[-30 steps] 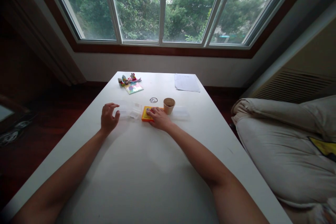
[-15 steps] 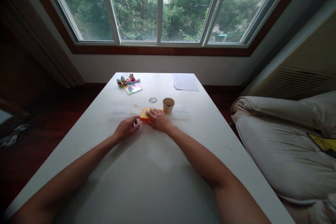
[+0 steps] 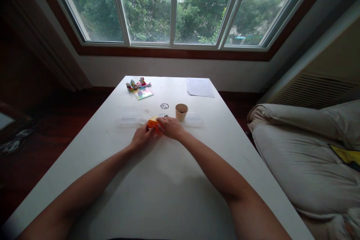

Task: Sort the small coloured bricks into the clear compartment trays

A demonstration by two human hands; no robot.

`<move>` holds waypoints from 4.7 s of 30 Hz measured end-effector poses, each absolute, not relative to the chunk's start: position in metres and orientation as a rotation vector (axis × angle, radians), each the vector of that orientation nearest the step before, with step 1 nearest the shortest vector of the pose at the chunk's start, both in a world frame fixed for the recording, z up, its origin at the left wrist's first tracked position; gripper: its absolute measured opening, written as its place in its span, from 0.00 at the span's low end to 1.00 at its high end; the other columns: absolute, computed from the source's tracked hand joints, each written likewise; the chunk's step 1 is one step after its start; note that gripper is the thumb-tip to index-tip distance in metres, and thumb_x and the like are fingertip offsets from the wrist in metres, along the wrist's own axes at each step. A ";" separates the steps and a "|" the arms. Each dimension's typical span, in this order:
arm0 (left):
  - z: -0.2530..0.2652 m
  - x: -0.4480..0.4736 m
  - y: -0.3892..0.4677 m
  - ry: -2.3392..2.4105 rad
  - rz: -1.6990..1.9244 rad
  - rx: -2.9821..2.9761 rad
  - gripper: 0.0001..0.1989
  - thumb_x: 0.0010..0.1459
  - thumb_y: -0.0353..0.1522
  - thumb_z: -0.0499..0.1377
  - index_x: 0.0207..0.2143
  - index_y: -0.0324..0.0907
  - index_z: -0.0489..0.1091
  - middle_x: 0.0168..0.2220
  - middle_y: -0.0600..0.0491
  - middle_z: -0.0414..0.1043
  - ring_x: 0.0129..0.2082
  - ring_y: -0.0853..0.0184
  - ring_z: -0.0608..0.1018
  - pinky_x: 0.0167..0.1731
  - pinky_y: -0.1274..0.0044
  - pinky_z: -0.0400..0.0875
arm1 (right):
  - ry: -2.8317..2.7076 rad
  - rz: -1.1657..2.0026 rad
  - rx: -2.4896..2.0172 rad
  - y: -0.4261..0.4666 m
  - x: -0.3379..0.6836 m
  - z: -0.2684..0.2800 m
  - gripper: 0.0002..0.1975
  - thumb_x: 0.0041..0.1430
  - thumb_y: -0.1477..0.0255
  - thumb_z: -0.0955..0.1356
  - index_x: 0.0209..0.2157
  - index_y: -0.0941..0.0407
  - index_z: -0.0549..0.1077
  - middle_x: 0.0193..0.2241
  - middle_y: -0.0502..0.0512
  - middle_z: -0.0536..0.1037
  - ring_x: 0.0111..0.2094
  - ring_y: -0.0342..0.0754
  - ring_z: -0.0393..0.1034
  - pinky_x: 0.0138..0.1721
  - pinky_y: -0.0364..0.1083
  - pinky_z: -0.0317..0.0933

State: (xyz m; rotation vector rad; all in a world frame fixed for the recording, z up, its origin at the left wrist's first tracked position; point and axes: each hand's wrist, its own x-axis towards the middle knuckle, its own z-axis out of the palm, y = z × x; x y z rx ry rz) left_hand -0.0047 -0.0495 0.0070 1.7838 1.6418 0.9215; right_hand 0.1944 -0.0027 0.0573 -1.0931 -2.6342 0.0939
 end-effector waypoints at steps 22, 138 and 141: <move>0.014 -0.004 -0.059 1.837 0.690 2.279 0.12 0.65 0.40 0.57 0.47 0.47 0.74 0.44 0.50 0.73 0.42 0.62 0.75 0.42 0.72 0.69 | -2.383 -0.294 -1.163 0.059 0.179 0.093 0.11 0.67 0.75 0.63 0.45 0.56 0.77 0.43 0.60 0.79 0.49 0.56 0.66 0.57 0.55 0.51; 0.011 0.045 -0.038 0.768 1.307 1.612 0.35 0.55 0.44 0.68 0.59 0.43 0.59 0.52 0.45 0.68 0.49 0.57 0.75 0.49 0.67 0.71 | -2.115 0.202 -0.745 -0.033 0.248 0.031 0.24 0.62 0.61 0.69 0.57 0.49 0.64 0.53 0.61 0.69 0.53 0.57 0.67 0.50 0.57 0.69; 0.009 0.041 -0.034 0.815 1.387 1.580 0.34 0.54 0.43 0.68 0.58 0.43 0.59 0.51 0.46 0.68 0.47 0.59 0.75 0.48 0.68 0.71 | -2.120 0.250 -0.744 -0.026 0.241 0.034 0.20 0.64 0.61 0.68 0.55 0.50 0.66 0.51 0.61 0.71 0.51 0.57 0.68 0.49 0.56 0.69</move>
